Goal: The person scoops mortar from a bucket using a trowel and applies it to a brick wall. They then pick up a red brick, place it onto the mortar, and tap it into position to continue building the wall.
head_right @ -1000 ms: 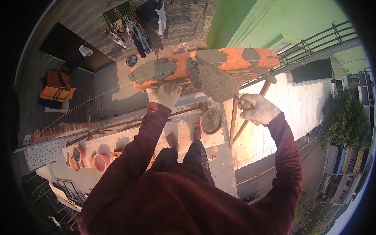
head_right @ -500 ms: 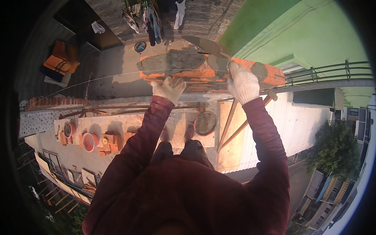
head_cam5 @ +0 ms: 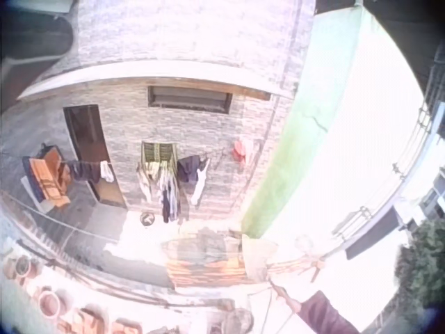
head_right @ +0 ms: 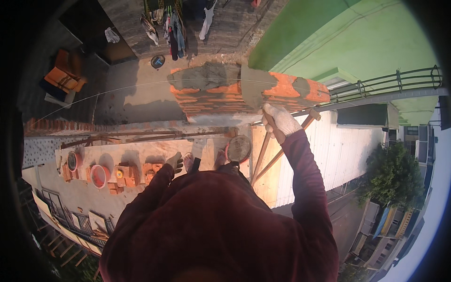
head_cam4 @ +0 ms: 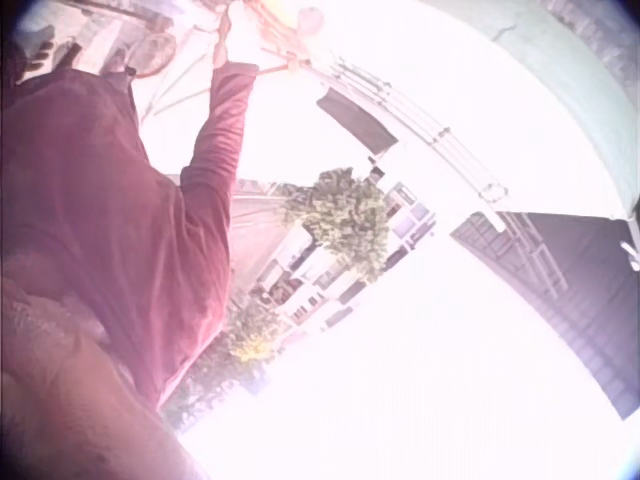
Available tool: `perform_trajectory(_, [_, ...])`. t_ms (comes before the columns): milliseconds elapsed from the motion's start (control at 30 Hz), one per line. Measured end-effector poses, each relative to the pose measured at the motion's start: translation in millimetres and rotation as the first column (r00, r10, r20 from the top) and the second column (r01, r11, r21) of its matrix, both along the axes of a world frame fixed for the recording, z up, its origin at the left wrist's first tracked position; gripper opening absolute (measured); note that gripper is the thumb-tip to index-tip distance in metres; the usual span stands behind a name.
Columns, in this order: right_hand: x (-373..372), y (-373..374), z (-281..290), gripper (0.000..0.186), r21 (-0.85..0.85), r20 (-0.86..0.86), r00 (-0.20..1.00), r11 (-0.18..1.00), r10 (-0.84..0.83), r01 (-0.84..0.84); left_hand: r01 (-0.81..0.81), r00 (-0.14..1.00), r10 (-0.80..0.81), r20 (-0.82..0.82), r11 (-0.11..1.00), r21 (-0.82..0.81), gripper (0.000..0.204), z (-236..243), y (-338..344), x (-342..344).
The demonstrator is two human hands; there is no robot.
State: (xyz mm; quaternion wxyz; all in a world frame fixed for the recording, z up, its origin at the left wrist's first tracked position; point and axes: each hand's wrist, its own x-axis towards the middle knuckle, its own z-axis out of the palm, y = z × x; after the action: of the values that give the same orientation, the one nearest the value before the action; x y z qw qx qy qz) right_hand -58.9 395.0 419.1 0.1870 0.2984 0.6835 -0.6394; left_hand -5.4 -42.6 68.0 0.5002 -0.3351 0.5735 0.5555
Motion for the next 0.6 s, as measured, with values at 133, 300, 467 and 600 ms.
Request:
perform_trajectory(133, [-44.3,-4.4,2.7,0.036,-0.029,0.082,0.980,0.983,0.182,-0.180,-0.125,0.992,0.126,-0.017,0.992,0.032,0.081,-13.6,-19.1,9.5])
perform_trajectory(300, [-40.7,-32.0,3.5,0.037,0.252,0.139,0.962,0.931,0.235,-0.264,-0.216,0.973,0.221,-0.067,0.973,0.081,0.080,-18.6,-26.4,2.9])
perform_trajectory(467, [-29.5,-44.2,19.8,0.035,0.298,0.201,0.939,0.896,0.279,-0.330,-0.230,0.966,0.237,-0.104,0.970,0.079,0.081,-23.0,-39.5,6.7])
perform_trajectory(600, [-26.4,-56.3,-2.3,0.035,0.130,0.073,0.991,0.984,0.115,-0.124,-0.279,0.950,0.294,-0.110,0.951,0.130,0.081,-30.9,-41.9,2.8])
